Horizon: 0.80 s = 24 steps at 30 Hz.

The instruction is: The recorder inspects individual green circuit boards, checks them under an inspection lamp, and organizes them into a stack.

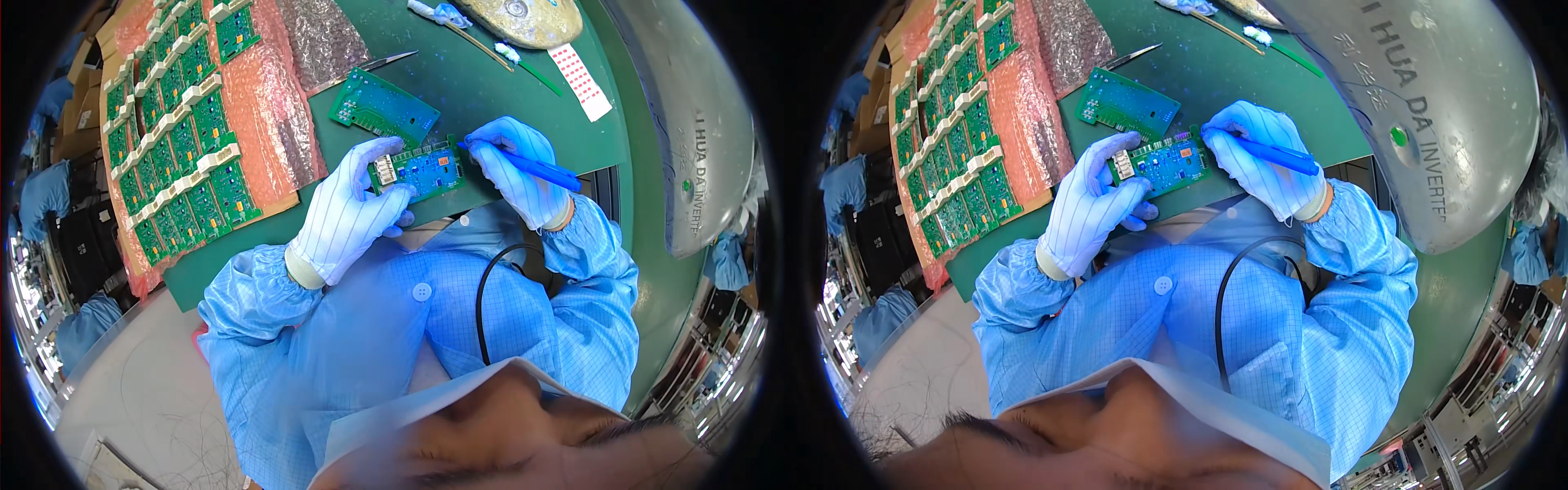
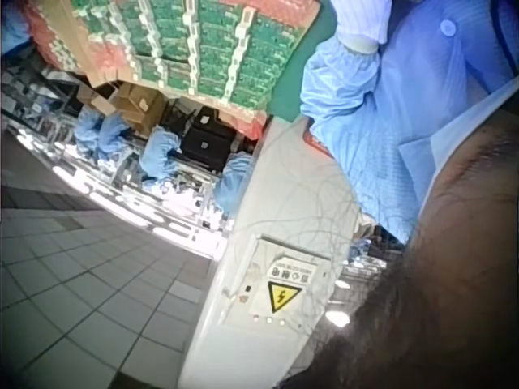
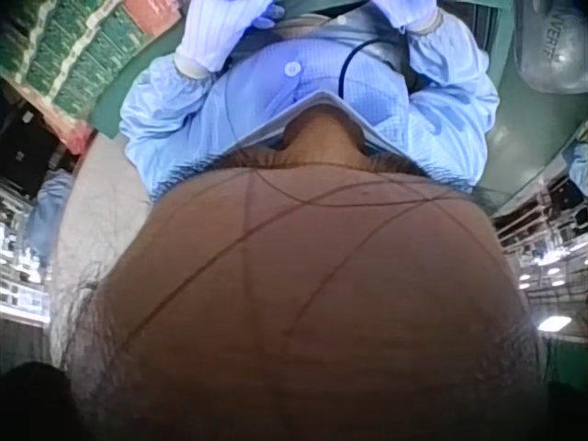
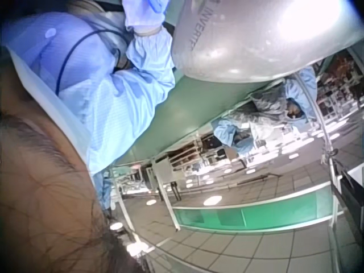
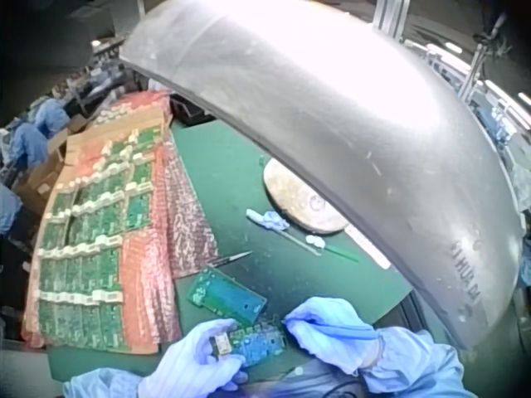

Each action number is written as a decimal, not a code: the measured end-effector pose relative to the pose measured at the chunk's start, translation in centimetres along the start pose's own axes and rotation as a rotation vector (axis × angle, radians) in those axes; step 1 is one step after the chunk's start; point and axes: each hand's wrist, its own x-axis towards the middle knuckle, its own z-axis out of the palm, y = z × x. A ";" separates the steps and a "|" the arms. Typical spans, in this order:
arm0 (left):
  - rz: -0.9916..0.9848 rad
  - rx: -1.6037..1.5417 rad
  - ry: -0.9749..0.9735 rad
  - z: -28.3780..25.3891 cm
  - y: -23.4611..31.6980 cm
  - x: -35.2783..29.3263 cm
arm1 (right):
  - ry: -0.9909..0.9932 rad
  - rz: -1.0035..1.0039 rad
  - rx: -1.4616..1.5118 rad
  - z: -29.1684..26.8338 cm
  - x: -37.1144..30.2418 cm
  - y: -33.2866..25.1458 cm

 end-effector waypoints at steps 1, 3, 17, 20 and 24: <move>0.000 0.000 0.000 0.0 0.0 0.0 | 0.006 -0.007 -0.010 0.0 0.0 0.0; 0.005 0.000 0.003 0.1 -0.1 0.0 | 0.007 -0.031 -0.024 0.1 0.0 0.2; 0.072 -0.016 0.002 -0.9 0.8 -1.1 | 0.250 0.063 0.405 -1.0 0.9 -0.1; 0.314 -0.261 0.082 -3.3 2.1 -2.7 | 0.273 -0.019 0.353 -2.0 2.7 -1.4; 0.528 -0.202 0.138 -4.6 5.3 -2.2 | 0.203 -0.239 -0.345 -3.1 7.1 0.4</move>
